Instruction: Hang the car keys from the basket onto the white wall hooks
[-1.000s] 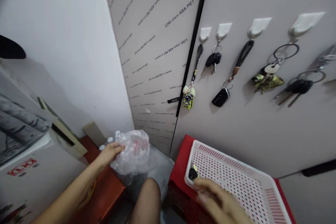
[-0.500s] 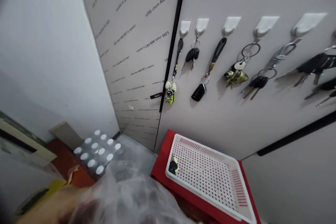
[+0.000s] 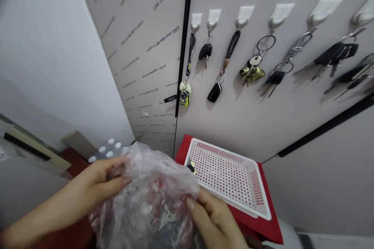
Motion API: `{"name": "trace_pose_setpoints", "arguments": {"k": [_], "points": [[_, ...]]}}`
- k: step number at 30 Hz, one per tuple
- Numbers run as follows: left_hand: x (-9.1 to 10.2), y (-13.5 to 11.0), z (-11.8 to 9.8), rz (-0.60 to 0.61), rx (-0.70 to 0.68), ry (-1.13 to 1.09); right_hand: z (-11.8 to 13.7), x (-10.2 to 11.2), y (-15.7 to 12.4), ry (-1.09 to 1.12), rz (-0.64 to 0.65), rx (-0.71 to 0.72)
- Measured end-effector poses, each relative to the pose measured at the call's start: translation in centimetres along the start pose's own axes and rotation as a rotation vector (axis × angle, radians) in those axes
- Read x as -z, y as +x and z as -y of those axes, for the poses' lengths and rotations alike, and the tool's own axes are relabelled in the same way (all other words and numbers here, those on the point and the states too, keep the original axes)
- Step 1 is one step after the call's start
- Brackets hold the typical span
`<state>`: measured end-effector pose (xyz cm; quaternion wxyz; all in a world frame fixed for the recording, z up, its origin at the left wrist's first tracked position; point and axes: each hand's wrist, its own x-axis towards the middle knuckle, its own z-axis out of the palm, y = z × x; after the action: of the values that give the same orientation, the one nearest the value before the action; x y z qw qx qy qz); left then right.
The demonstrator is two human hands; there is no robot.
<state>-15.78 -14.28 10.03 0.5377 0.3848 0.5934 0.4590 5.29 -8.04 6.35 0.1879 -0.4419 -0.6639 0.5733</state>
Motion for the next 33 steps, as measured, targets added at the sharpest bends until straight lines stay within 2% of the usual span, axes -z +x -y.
{"name": "trace_pose_setpoints", "arguments": {"k": [2, 5, 14, 17, 21, 24, 27, 30, 33], "points": [[0.1, 0.4, 0.4, -0.039, -0.037, 0.042, 0.5, -0.7, 0.7, 0.107, 0.039, 0.021], [0.5, 0.9, 0.9, -0.090, -0.071, 0.125, 0.6, -1.2, 1.5, 0.142, 0.117, 0.067], [1.5, 1.6, 1.5, -0.163, -0.134, 0.469, 1.0, -2.6, 3.7, -0.125, 0.018, 0.269], [2.2, 2.0, 2.0, -0.178, -0.121, 0.478, 0.9, -3.3, 4.7, -0.177, 0.006, 0.315], [2.6, 2.3, 2.3, -0.187, -0.064, 0.372, 0.9, -4.6, 6.4, -0.247, -0.018, 0.357], [2.1, 2.8, 2.5, -0.202, -0.015, 0.280, 1.6, -6.7, 7.7, -0.333, -0.005, 0.421], [2.1, 4.2, 3.2, -0.231, 0.008, 0.278, 2.4, -9.1, 8.5, -0.424, 0.050, 0.496], [4.4, 6.3, 4.4, -0.351, 0.028, 0.459, 2.4, -10.4, 8.7, -0.441, 0.090, 0.551], [8.8, 8.3, 5.7, -0.562, 0.143, 0.712, 1.4, -9.4, 8.5, -0.391, 0.082, 0.576]]}}
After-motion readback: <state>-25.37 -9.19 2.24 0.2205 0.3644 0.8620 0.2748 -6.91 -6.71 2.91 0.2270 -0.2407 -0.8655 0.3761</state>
